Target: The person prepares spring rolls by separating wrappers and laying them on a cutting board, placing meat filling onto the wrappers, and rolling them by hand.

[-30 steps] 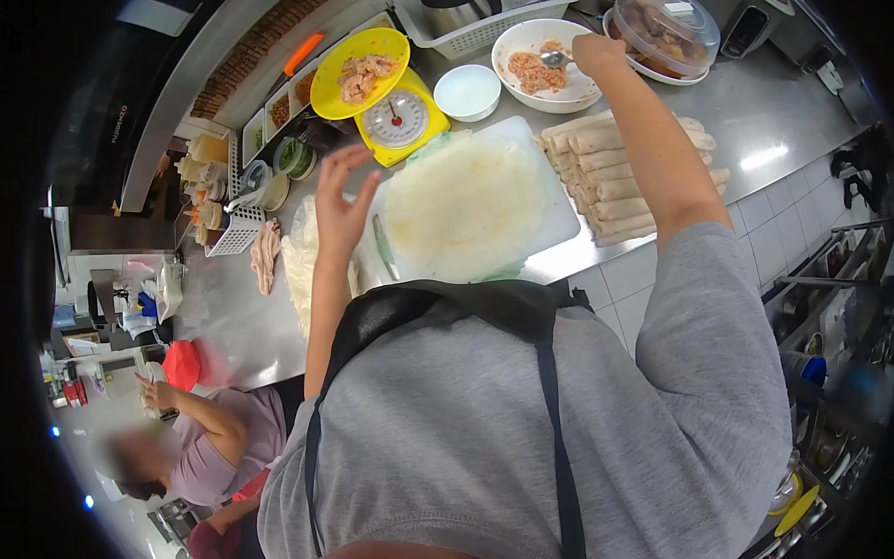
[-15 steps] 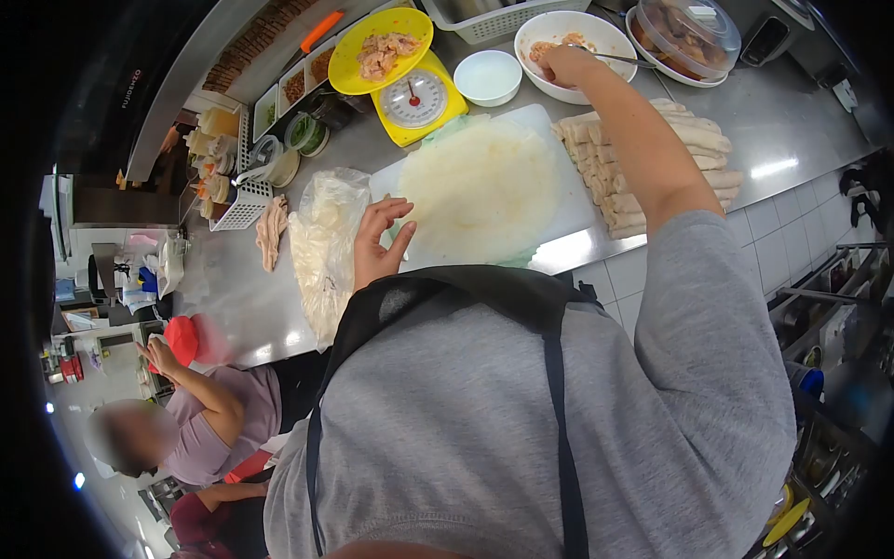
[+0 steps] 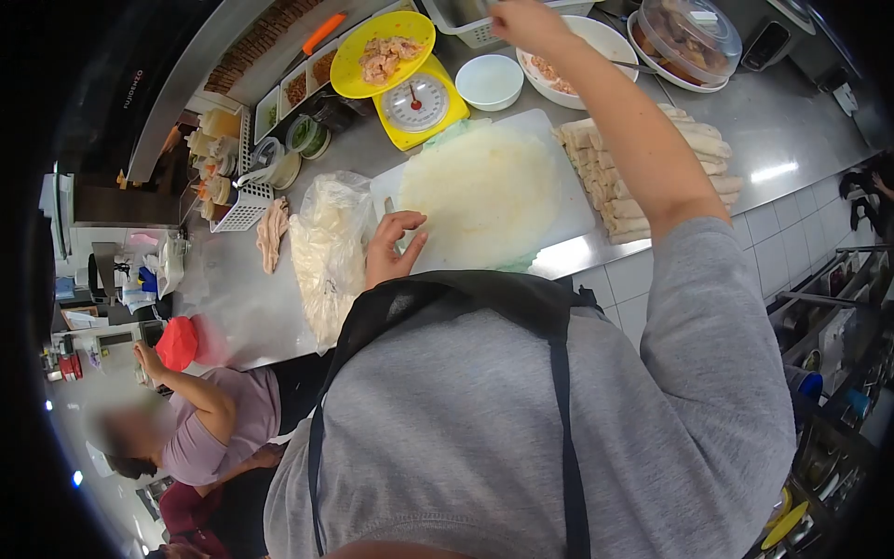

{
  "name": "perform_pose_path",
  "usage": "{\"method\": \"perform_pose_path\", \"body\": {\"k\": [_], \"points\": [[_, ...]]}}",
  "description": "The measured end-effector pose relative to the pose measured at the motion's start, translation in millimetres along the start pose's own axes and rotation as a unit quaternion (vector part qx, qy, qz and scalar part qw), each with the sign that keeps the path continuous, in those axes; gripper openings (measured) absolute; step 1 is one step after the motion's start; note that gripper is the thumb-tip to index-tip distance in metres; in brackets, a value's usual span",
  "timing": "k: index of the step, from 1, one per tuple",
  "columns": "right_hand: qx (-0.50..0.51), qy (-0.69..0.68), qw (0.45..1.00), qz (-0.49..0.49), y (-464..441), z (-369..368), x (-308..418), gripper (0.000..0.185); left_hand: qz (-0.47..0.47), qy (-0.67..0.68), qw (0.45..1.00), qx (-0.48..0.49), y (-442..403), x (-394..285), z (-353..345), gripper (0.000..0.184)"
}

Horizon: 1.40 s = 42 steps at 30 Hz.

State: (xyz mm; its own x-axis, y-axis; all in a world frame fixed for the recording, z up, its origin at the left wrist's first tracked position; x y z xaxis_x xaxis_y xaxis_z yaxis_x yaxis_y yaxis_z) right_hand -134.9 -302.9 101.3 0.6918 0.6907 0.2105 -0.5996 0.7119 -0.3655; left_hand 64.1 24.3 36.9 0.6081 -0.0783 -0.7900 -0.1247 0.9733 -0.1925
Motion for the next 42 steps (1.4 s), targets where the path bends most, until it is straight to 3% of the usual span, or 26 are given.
{"method": "perform_pose_path", "body": {"k": [1,3,9,13,15,16,18,22,27,36,42], "points": [[-0.071,-0.048,0.995,0.05,-7.2,-2.7,16.1,0.019,-0.014,0.001,1.0,0.012,-2.8,-1.7,-2.0,0.02],[-0.092,-0.116,0.982,0.113,-26.1,-3.5,55.5,0.019,-0.026,0.002,0.999,0.022,-6.6,-2.8,-4.7,0.021],[-0.012,-0.066,0.993,0.098,-42.3,-23.6,113.1,0.022,-0.036,0.013,0.999,0.013,0.0,0.8,2.5,0.021],[-0.108,0.016,0.991,0.081,-63.5,-73.8,98.5,0.025,0.002,-0.004,1.0,0.003,12.7,9.4,8.5,0.021],[-0.14,-0.1,0.98,0.102,-73.0,-99.5,87.7,0.021,0.004,-0.006,1.0,0.003,15.4,11.1,9.0,0.022],[-0.139,-0.1,0.98,0.1,-66.6,-85.2,93.2,0.021,-0.001,-0.008,1.0,-0.001,14.9,10.5,9.2,0.021],[-0.146,-0.232,0.957,0.096,-54.7,-54.6,98.9,0.018,-0.005,-0.008,1.0,-0.003,13.9,7.7,8.6,0.021],[-0.13,-0.23,0.962,0.062,-53.3,-47.6,99.6,0.014,-0.013,-0.007,1.0,-0.003,8.5,-2.1,8.4,0.021],[-0.217,-0.259,0.937,0.084,-52.3,-31.8,102.8,0.016,-0.012,-0.002,1.0,-0.001,8.8,-4.9,7.6,0.021],[-0.183,-0.299,0.935,0.045,-47.8,-20.4,106.0,0.017,-0.008,-0.003,1.0,0.011,15.0,0.2,5.6,0.021],[-0.282,-0.142,0.949,-0.016,-26.8,7.3,46.7,0.011,0.001,-0.001,1.0,0.014,16.1,2.8,7.9,0.022]]}}
Point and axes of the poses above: each hand's wrist, its own y-axis away from the middle knuckle, its own z-axis out of the back of the hand, x = y × z, the point moved 1 cm from there along -y, towards the middle knuckle, and after that the axes turned 1 degree about y, right-handed, at the moved point
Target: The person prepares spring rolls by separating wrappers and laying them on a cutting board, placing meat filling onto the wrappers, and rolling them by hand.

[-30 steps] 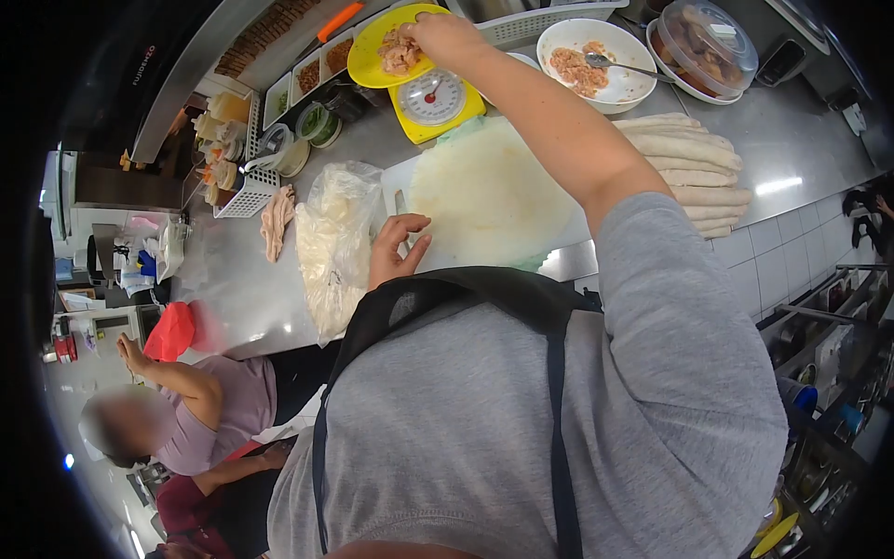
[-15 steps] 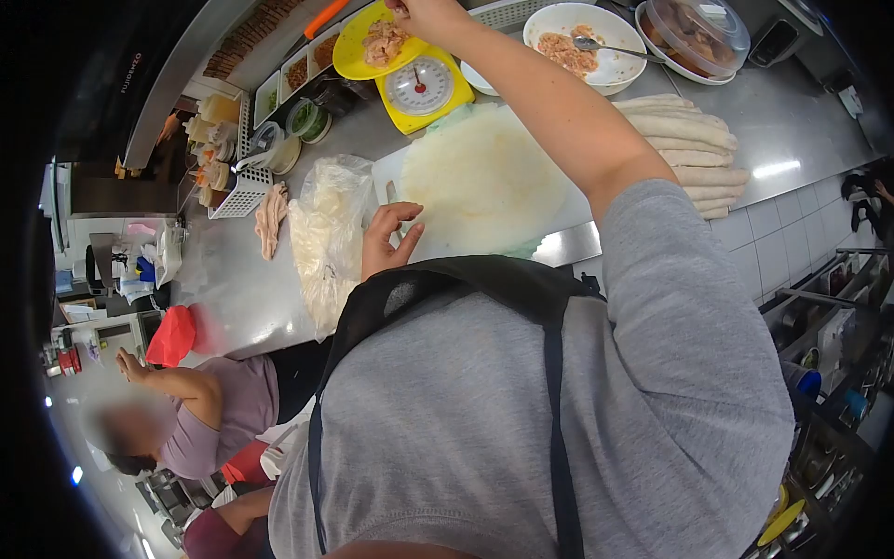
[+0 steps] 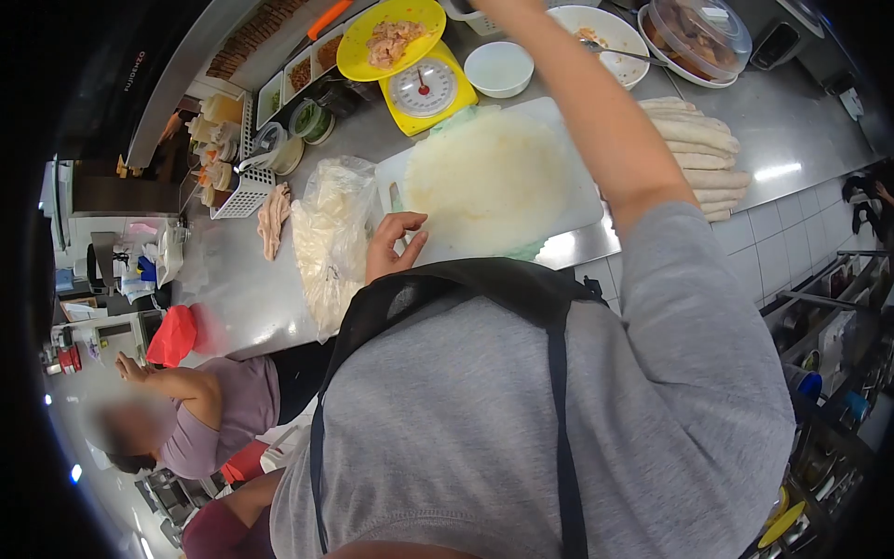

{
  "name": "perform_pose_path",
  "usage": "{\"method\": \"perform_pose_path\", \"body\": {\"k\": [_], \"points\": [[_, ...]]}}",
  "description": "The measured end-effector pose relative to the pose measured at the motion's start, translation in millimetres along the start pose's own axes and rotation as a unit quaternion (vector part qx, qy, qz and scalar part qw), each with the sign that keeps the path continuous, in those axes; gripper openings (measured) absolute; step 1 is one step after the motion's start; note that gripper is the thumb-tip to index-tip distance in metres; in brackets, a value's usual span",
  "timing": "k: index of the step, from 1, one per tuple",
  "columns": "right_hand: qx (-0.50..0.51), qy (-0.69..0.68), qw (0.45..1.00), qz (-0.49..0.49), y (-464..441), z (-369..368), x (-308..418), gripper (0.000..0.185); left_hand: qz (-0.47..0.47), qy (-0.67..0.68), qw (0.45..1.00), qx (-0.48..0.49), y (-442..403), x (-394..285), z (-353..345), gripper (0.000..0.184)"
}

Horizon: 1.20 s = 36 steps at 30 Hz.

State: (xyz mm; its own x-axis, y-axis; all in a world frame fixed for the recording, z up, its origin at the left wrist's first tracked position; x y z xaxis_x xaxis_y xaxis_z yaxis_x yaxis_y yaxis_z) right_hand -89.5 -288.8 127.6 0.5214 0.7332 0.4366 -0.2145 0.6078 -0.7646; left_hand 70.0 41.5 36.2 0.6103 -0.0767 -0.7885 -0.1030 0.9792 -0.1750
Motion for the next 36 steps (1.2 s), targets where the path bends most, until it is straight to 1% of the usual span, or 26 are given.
{"method": "perform_pose_path", "body": {"k": [1,2,3,4,6,7,8,10,12,13,15,16,18,20,22,24,25,27,31,33,34,36], "points": [[0.061,0.083,0.993,-0.066,2.6,8.4,-21.6,0.01,-0.002,0.001,1.0,0.001,0.8,4.1,-0.1,0.022],[0.164,0.195,0.96,-0.113,9.1,11.2,-59.0,0.011,-0.003,0.002,1.0,0.004,1.9,6.5,0.1,0.022],[0.262,0.303,0.903,-0.157,16.5,8.0,-88.4,0.013,-0.002,0.002,1.0,0.003,2.8,6.8,0.4,0.022],[0.263,0.304,0.902,-0.158,21.0,1.7,-99.6,0.013,0.001,0.004,1.0,0.004,3.0,6.8,0.3,0.022],[0.331,0.324,0.883,-0.079,25.1,-5.1,-112.7,0.017,0.001,0.008,1.0,0.006,-0.9,5.9,-1.8,0.022],[0.282,0.247,0.927,-0.012,22.3,-5.9,-91.2,0.018,-0.002,0.01,1.0,0.005,-2.5,4.9,-3.2,0.022],[0.229,0.165,0.958,0.055,18.2,-8.9,-53.4,0.021,-0.003,0.012,1.0,0.003,-3.1,3.8,-3.7,0.022],[0.26,0.025,0.957,0.128,8.1,-18.3,4.7,0.025,-0.01,0.008,1.0,0.009,-7.0,-0.2,-4.8,0.022],[0.265,-0.027,0.961,0.07,8.9,-39.5,46.2,0.025,-0.016,0.004,1.0,0.014,-7.9,-4.6,-4.0,0.022],[0.265,-0.029,0.961,0.071,11.6,-44.3,59.0,0.025,-0.016,0.002,1.0,0.011,-7.7,-6.5,-3.0,0.022],[0.286,0.014,0.957,0.054,17.0,-51.5,76.0,0.023,-0.016,0.0,1.0,0.007,-5.3,-5.4,-1.4,0.023],[0.286,0.013,0.957,0.055,18.0,-58.9,76.8,0.023,-0.017,0.002,1.0,0.007,-2.7,-1.3,-0.7,0.023],[0.276,0.153,0.944,0.095,18.1,-77.8,71.1,0.03,-0.017,0.004,1.0,0.005,0.2,4.8,1.1,0.022],[0.262,0.16,0.945,0.108,18.1,-97.6,54.6,0.031,-0.005,0.01,1.0,0.007,4.3,8.1,0.8,0.022],[0.247,0.168,0.947,0.117,17.5,-91.9,58.4,0.032,-0.004,0.007,1.0,0.007,5.3,8.0,0.3,0.022],[0.293,0.058,0.954,0.039,10.7,-81.7,60.3,0.022,-0.007,0.004,1.0,0.007,3.1,5.8,-0.1,0.023],[0.293,0.058,0.954,0.038,5.2,-76.8,61.6,0.022,-0.006,0.004,1.0,0.005,1.7,2.1,0.1,0.023],[0.247,-0.046,0.968,-0.001,-2.1,-69.7,61.8,0.021,-0.004,0.005,1.0,0.004,0.1,-2.0,-0.3,0.023],[0.228,-0.069,0.971,0.002,-9.1,-67.9,56.5,0.021,-0.017,0.0,1.0,0.012,-1.4,-4.3,-2.1,0.023],[0.259,-0.07,0.963,-0.006,-8.1,-68.6,55.5,0.021,-0.017,0.002,1.0,0.011,-0.8,-4.5,-3.1,0.023],[0.258,-0.071,0.963,-0.006,-7.0,-72.5,53.7,0.021,-0.014,0.003,1.0,0.013,-0.1,-4.5,-3.4,0.023],[0.269,-0.13,0.954,-0.028,-4.5,-77.6,55.2,0.02,-0.011,0.003,1.0,0.014,1.6,-3.2,-2.7,0.023]]}}
Point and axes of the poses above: each hand's wrist, its own y-axis away from the middle knuckle, its own z-axis out of the back of the hand, x = y × z, the point moved 1 cm from there along -y, towards the middle knuckle, and after that the axes turned 1 degree about y, right-handed, at the moved point
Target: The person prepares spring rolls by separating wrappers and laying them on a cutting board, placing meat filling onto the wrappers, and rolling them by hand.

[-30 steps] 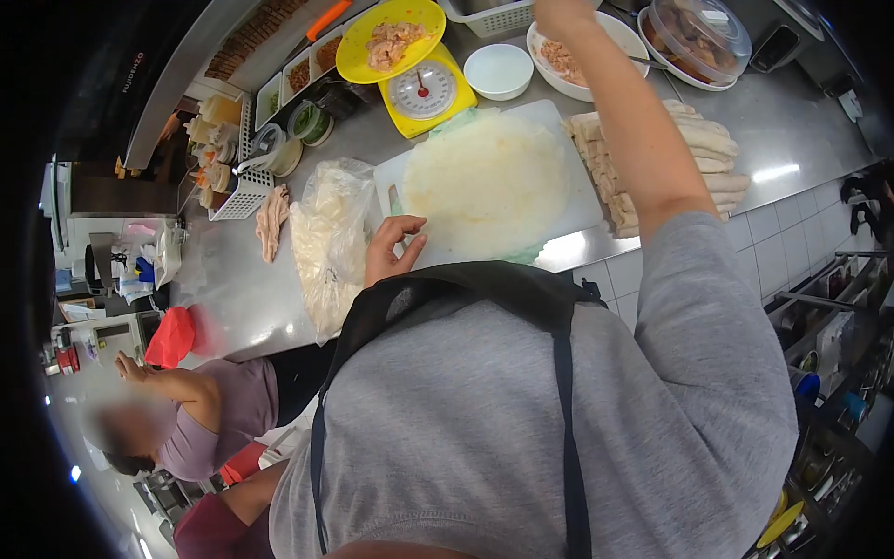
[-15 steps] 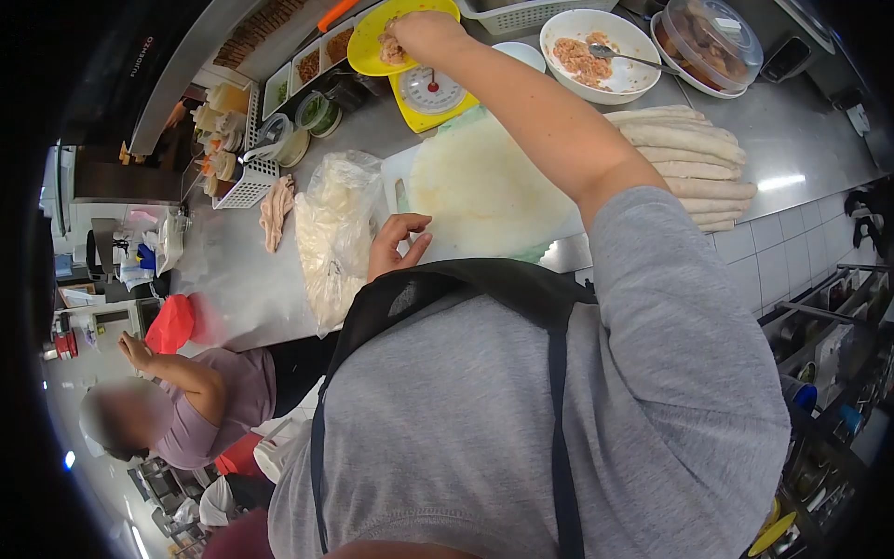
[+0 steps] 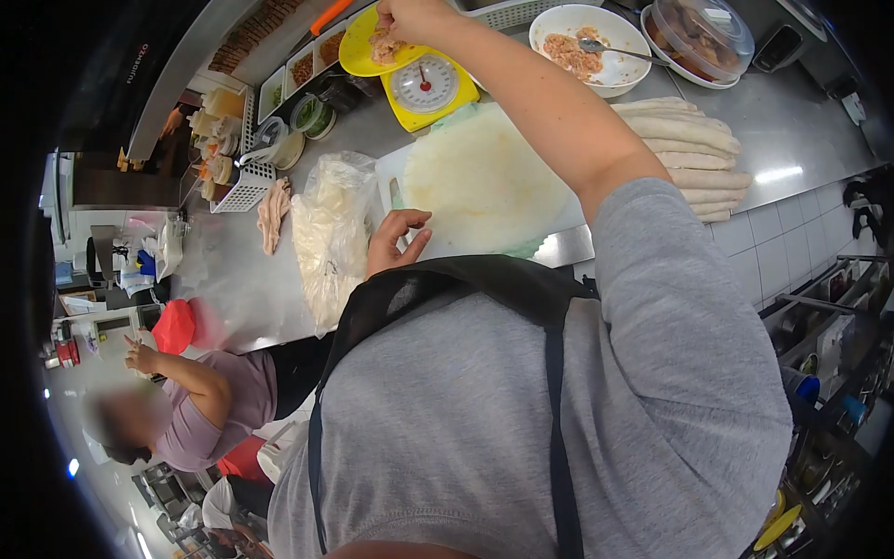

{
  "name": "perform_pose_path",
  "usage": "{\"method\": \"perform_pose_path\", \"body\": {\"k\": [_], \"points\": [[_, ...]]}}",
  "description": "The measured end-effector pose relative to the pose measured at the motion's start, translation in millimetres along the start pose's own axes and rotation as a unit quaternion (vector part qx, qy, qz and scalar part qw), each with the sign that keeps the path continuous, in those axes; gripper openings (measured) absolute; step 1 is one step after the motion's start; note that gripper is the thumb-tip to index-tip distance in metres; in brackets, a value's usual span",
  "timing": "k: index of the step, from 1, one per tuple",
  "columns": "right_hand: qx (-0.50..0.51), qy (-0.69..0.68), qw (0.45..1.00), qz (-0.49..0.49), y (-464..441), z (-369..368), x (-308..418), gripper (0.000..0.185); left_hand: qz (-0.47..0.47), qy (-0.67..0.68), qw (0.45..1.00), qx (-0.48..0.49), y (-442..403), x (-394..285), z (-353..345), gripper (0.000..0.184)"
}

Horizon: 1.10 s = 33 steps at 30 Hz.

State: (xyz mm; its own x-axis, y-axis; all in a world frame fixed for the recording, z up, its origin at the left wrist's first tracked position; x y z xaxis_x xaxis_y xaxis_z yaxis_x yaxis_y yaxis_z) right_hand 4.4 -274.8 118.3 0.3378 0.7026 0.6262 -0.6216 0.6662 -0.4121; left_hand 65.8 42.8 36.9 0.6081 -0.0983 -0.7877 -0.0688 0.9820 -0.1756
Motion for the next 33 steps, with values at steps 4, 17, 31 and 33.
{"method": "perform_pose_path", "body": {"k": [4,17,31,33], "points": [[0.035,0.014,0.999,0.017,8.9,-0.2,8.1,0.02,0.001,-0.002,1.0,0.003,3.5,6.4,0.8,0.023],[0.12,0.229,0.964,0.063,3.0,-14.0,-3.5,0.022,0.009,0.002,1.0,0.013,4.3,6.2,-1.8,0.023],[0.068,-0.044,0.997,0.001,2.6,45.8,1.3,0.019,0.008,-0.001,1.0,0.022,4.0,7.0,-2.3,0.023],[0.059,-0.03,0.998,0.004,6.3,48.9,3.8,0.019,0.01,0.0,1.0,0.023,4.4,7.4,-2.2,0.023]]}}
Point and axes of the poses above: each hand's wrist, its own y-axis away from the middle knuckle, its own z-axis out of the back of the hand, x = y × z, the point moved 1 cm from there along -y, towards the middle knuckle, and after that the axes turned 1 degree about y, right-handed, at the moved point
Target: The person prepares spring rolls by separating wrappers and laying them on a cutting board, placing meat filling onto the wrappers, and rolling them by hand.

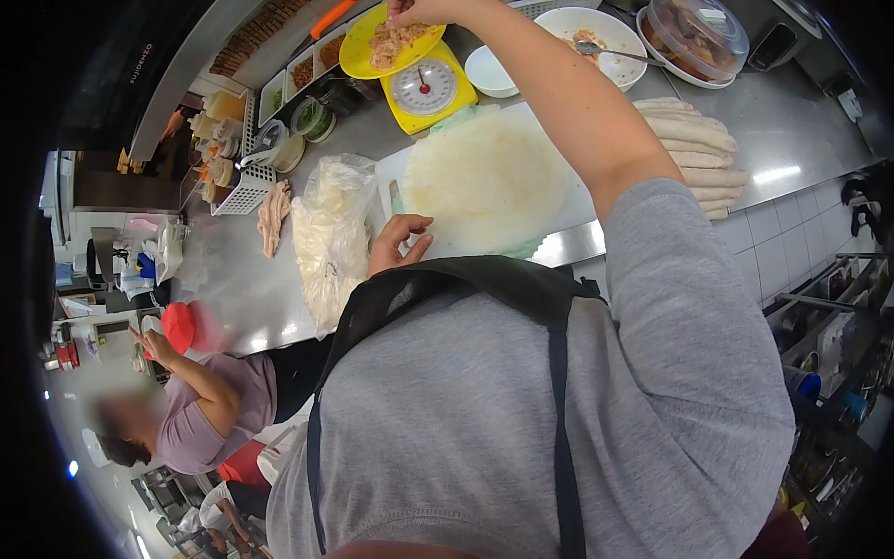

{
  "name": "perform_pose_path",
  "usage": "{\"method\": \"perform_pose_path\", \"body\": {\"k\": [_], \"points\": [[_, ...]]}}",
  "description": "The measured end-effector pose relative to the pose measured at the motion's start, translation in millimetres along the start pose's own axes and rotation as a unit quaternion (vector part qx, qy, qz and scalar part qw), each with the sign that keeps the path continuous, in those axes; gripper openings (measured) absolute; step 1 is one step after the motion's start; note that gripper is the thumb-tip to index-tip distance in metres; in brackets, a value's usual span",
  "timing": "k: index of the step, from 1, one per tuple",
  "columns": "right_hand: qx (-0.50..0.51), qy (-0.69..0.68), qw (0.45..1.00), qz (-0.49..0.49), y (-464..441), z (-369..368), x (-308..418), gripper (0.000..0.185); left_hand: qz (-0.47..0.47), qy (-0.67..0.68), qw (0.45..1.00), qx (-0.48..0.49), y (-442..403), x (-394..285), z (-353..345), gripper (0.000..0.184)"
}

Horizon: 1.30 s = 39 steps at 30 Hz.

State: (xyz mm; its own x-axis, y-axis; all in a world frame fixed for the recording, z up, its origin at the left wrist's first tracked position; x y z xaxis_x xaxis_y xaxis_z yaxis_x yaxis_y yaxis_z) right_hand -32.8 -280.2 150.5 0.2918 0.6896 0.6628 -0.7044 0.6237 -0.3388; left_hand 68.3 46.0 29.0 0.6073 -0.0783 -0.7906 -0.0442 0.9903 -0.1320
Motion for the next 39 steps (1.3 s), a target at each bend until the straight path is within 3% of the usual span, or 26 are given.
{"method": "perform_pose_path", "body": {"k": [6,8,10,12,14,15,17,18,20,21,22,23,25,26,27,28,29,31,32,34,35,37,38,39], "points": [[-0.055,0.007,0.998,0.017,18.6,27.7,-20.4,0.019,0.003,-0.002,1.0,-0.004,2.2,1.9,2.7,0.022],[-0.061,-0.165,0.984,0.034,29.3,40.7,-62.2,0.022,0.008,-0.004,1.0,-0.001,3.3,4.7,2.5,0.023],[-0.174,0.036,0.983,-0.047,59.3,66.2,-74.5,0.024,0.006,0.0,1.0,0.0,4.2,10.1,0.7,0.023],[-0.146,0.171,0.968,-0.11,79.9,85.3,-122.4,0.032,0.005,0.002,1.0,0.003,4.1,10.3,-0.3,0.023],[0.124,0.344,0.902,-0.231,92.4,92.7,-175.1,0.029,0.023,-0.001,1.0,0.015,2.4,5.9,-1.1,0.023],[0.124,0.344,0.902,-0.231,93.9,92.7,-166.6,0.029,0.023,-0.001,1.0,0.015,1.7,4.2,-1.3,0.023],[0.256,0.466,0.779,-0.333,104.3,91.4,-134.3,0.035,0.016,0.005,1.0,0.017,-1.2,1.7,-1.7,0.023],[0.122,0.49,0.833,-0.226,109.9,90.2,-111.4,0.039,0.014,0.005,1.0,0.016,-3.1,1.5,-2.4,0.023],[0.075,0.402,0.892,-0.196,67.2,75.8,-125.2,0.039,0.009,0.007,1.0,0.014,-3.7,1.5,-2.7,0.022],[0.059,0.336,0.93,-0.136,48.4,63.2,-92.8,0.041,0.009,0.007,1.0,0.014,-3.5,1.4,-2.7,0.022],[-0.049,0.314,0.947,0.034,47.3,46.8,-55.5,0.039,0.007,0.007,1.0,0.015,-4.0,1.2,-2.6,0.022],[0.025,0.264,0.964,0.028,26.1,35.7,-28.8,0.052,0.004,0.008,1.0,0.015,-4.4,1.2,-1.8,0.022],[-0.05,0.155,0.976,0.144,12.4,-1.5,-3.6,0.066,0.016,0.006,1.0,0.009,-2.5,1.1,1.3,0.023],[-0.049,0.153,0.976,0.147,-1.9,-16.8,-2.4,0.066,0.027,0.005,1.0,0.006,-1.0,1.6,2.9,0.023],[0.119,0.056,0.988,0.079,-19.3,-32.4,-8.0,0.076,0.029,0.005,1.0,0.003,1.0,4.4,3.8,0.023],[0.283,-0.042,0.958,0.007,-26.2,-42.7,-8.5,0.087,0.019,0.009,1.0,-0.004,3.4,8.7,4.1,0.023],[0.286,-0.042,0.957,0.01,-28.9,-49.1,-10.3,0.087,0.008,0.012,1.0,-0.011,4.9,11.6,5.2,0.023],[0.204,0.16,0.966,0.024,-33.5,-57.6,-7.0,0.1,0.011,0.024,0.999,-0.021,1.2,3.6,7.7,0.023],[0.207,0.16,0.965,0.028,-38.9,-58.9,-4.6,0.1,0.013,0.037,0.999,-0.027,-2.3,-1.5,9.3,0.023],[0.329,0.188,0.925,-0.007,-49.2,-59.7,-6.4,0.109,0.004,0.036,0.998,-0.042,-16.3,-5.4,14.2,0.023],[0.33,0.189,0.925,-0.005,-47.5,-60.8,-7.5,0.109,-0.007,0.035,0.998,-0.052,-25.6,-6.7,16.0,0.023],[0.261,0.27,0.923,0.087,-34.2,-61.6,-6.4,0.085,-0.007,0.06,0.996,-0.068,-44.8,-7.1,17.6,0.023],[0.262,0.271,0.922,0.087,-26.4,-62.4,-5.9,0.085,-0.009,0.079,0.993,-0.082,-53.8,-6.6,19.0,0.022],[0.195,0.251,0.94,0.124,-18.0,-61.2,-2.8,0.062,-0.012,0.097,0.991,-0.095,-61.8,-7.4,20.7,0.022]]}}
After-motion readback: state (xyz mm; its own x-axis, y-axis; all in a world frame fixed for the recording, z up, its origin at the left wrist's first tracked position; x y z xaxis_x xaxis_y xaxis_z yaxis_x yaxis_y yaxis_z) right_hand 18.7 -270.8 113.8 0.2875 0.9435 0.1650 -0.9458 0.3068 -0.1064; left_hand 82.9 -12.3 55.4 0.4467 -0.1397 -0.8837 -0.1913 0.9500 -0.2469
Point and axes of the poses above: each hand's wrist, its own y-axis away from the middle knuckle, its own z-axis out of the back of the hand, x = y × z, the point moved 1 cm from there along -y, towards the middle knuckle, and after that the axes turned 1 degree about y, right-handed, at the moved point
